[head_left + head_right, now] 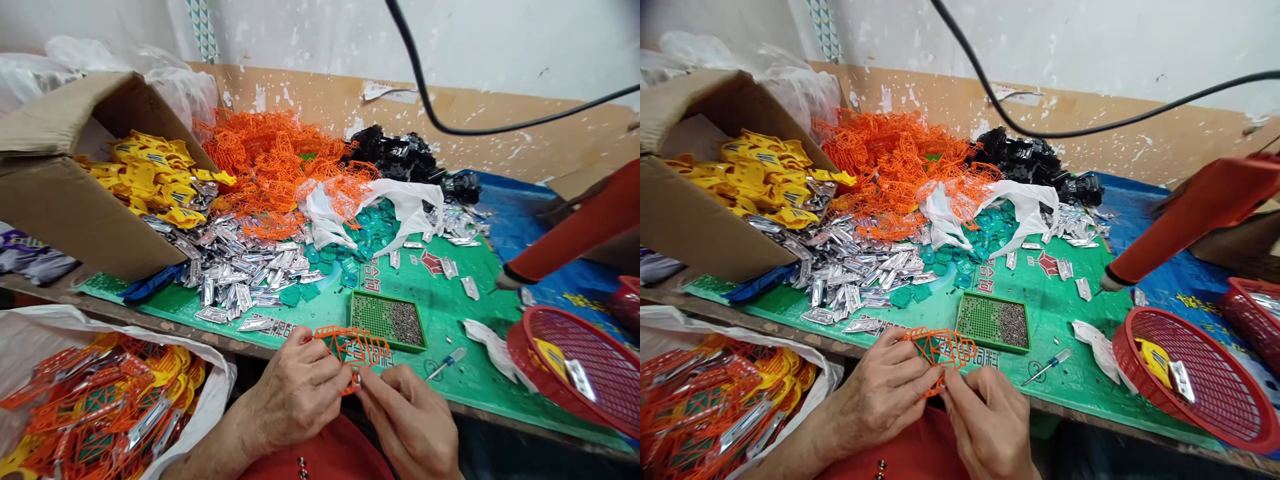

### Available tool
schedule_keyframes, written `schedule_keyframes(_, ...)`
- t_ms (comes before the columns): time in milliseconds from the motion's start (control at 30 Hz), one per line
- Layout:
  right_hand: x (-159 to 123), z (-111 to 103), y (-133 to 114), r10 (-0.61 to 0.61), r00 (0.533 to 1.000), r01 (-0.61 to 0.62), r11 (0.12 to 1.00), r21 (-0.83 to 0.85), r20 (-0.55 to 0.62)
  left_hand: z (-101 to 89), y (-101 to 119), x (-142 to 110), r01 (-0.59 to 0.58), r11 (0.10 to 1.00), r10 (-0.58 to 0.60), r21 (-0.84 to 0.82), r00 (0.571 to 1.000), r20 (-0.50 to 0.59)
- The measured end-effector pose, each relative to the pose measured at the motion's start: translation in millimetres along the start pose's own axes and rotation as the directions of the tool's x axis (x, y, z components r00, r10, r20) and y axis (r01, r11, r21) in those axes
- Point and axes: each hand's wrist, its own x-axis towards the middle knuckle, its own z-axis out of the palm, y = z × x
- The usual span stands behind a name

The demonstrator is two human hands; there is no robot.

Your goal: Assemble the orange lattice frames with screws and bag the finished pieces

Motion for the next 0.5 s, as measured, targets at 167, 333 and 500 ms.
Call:
schedule_keyframes(167,2.0,-0.6,-2.1,-0.111,0.991,0.093,0.975,-0.204,-0.077,0.7,-1.0,-3.3,-0.001,1.000,0.002,-0.011,0.998,0.057)
schedule_keyframes(333,-1.8,0.7,11.0,-0.147,0.986,0.150,0.988,-0.027,0.080,2.2,0.2,-4.3,0.016,0.996,-0.010,-0.088,0.997,0.072)
schedule_keyframes(500,-7.9,4.9,18.1,-0.120,0.991,0.121,0.993,0.019,-0.053,0.7,-1.2,-7.3,0.067,0.997,-0.073,-0.049,0.990,-0.123)
